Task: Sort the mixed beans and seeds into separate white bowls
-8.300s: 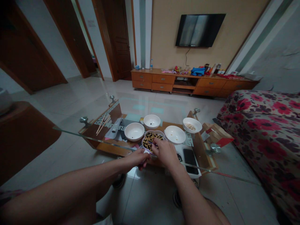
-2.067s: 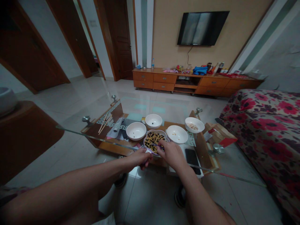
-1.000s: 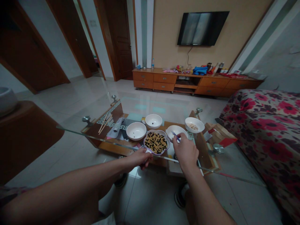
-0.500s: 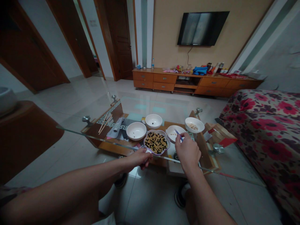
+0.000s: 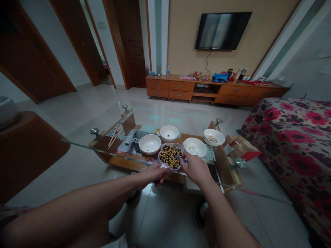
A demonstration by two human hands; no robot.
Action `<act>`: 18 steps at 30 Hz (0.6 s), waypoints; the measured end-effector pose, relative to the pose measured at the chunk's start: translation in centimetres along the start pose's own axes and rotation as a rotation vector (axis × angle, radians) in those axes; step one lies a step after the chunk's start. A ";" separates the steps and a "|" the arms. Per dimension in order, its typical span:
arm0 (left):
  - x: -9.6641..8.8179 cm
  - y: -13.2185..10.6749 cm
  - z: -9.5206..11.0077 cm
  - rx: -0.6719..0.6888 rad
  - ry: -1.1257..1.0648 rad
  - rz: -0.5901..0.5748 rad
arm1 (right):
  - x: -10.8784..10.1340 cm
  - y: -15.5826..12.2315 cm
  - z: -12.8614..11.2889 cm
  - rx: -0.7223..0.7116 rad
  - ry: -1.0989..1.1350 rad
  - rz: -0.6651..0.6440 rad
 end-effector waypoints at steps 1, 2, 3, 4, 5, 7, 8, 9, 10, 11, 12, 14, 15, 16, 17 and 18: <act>0.0 0.0 0.0 0.000 -0.001 -0.002 | 0.2 0.0 0.0 0.002 -0.009 -0.002; 0.0 0.0 0.0 0.001 -0.004 -0.004 | 0.3 0.0 0.0 0.005 -0.018 -0.002; 0.0 0.0 0.0 0.004 -0.006 -0.005 | 0.4 0.0 0.0 0.006 -0.027 -0.005; -0.1 0.0 0.0 0.006 -0.008 -0.005 | 0.4 0.1 -0.1 0.007 -0.034 -0.009; -0.1 0.1 -0.1 0.009 -0.010 -0.005 | 0.5 0.1 -0.1 0.008 -0.039 -0.017; -0.1 0.1 -0.2 0.012 -0.018 -0.006 | 0.5 0.1 -0.2 0.007 -0.039 -0.035; -0.1 0.1 -0.2 0.013 -0.021 -0.009 | 0.4 0.1 -0.3 0.009 -0.036 -0.044; -0.1 0.1 -0.2 0.013 -0.023 -0.011 | 0.3 0.1 -0.4 0.013 -0.034 -0.049; -0.1 0.1 -0.2 0.012 -0.025 -0.013 | 0.3 0.0 -0.5 0.019 -0.035 -0.051; -0.1 0.1 -0.2 0.010 -0.026 -0.012 | 0.2 0.0 -0.6 0.026 -0.039 -0.051; -0.1 0.1 -0.2 0.009 -0.026 -0.011 | 0.2 0.0 -0.6 0.032 -0.043 -0.050; -0.1 0.1 -0.2 0.002 -0.021 -0.008 | 0.2 0.0 -0.7 0.031 -0.043 -0.047; -0.1 0.2 -0.2 -0.002 -0.018 -0.007 | 0.2 0.0 -0.7 0.023 -0.039 -0.046; -0.1 0.2 -0.2 -0.004 -0.014 -0.006 | 0.2 0.0 -0.7 0.013 -0.033 -0.046; -0.1 0.2 -0.2 -0.005 -0.011 -0.006 | 0.3 0.0 -0.7 0.005 -0.029 -0.046; -0.1 0.2 -0.3 -0.004 -0.009 -0.006 | 0.3 0.0 -0.7 -0.002 -0.027 -0.046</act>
Point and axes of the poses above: each hand's wrist, its own y-axis towards the middle knuckle, its own x-axis out of the palm, z = x × y, the point moved 1 cm from there along y, towards the middle knuckle, and after that the axes turned 5 degrees about x, right-handed, at the moved point
